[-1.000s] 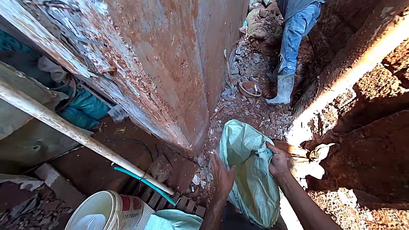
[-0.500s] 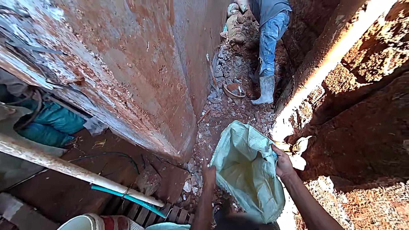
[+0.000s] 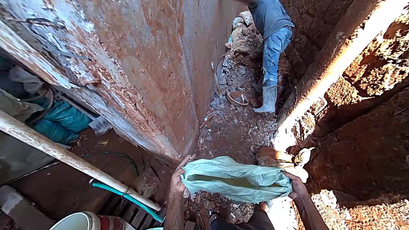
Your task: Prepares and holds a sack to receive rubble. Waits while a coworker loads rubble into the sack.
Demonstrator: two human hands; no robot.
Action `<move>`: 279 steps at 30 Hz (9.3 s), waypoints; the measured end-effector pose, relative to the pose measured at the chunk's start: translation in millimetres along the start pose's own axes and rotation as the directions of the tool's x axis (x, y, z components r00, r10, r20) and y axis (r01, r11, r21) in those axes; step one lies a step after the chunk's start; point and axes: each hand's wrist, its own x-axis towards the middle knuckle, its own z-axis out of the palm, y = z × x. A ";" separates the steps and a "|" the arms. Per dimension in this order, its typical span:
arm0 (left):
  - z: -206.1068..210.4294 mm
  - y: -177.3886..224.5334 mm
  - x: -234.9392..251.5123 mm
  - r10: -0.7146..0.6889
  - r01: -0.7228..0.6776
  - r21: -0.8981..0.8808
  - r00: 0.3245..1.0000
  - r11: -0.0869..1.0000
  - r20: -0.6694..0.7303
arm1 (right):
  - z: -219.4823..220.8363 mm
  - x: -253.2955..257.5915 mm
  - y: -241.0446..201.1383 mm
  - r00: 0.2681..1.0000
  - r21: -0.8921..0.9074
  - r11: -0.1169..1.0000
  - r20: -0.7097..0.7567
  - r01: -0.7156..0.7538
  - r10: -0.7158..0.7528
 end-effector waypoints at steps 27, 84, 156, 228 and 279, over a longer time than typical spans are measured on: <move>3.7 -11.0 -14.1 0.173 -0.209 -0.171 0.964 0.963 -0.204 | 65.8 -0.8 -20.9 0.892 0.336 0.835 -0.035 0.436 -0.452; 47.9 85.3 -18.3 0.133 0.242 0.834 0.928 0.496 -0.348 | 238.0 40.8 49.1 0.807 -0.803 -0.148 0.589 0.578 -0.042; 32.4 7.2 33.7 0.292 0.073 0.948 0.942 0.308 -0.168 | 63.7 15.2 -1.4 0.936 -0.918 0.377 0.230 0.118 0.267; 98.4 -59.0 -29.7 0.287 0.101 0.614 0.817 0.783 -0.500 | 25.4 -43.6 38.7 0.938 -0.591 0.799 -0.203 0.112 -0.282; 128.8 -106.2 -148.4 0.236 0.025 0.532 0.878 0.846 -0.417 | -88.2 -127.7 24.9 0.986 -0.537 0.844 -0.147 -0.012 -0.080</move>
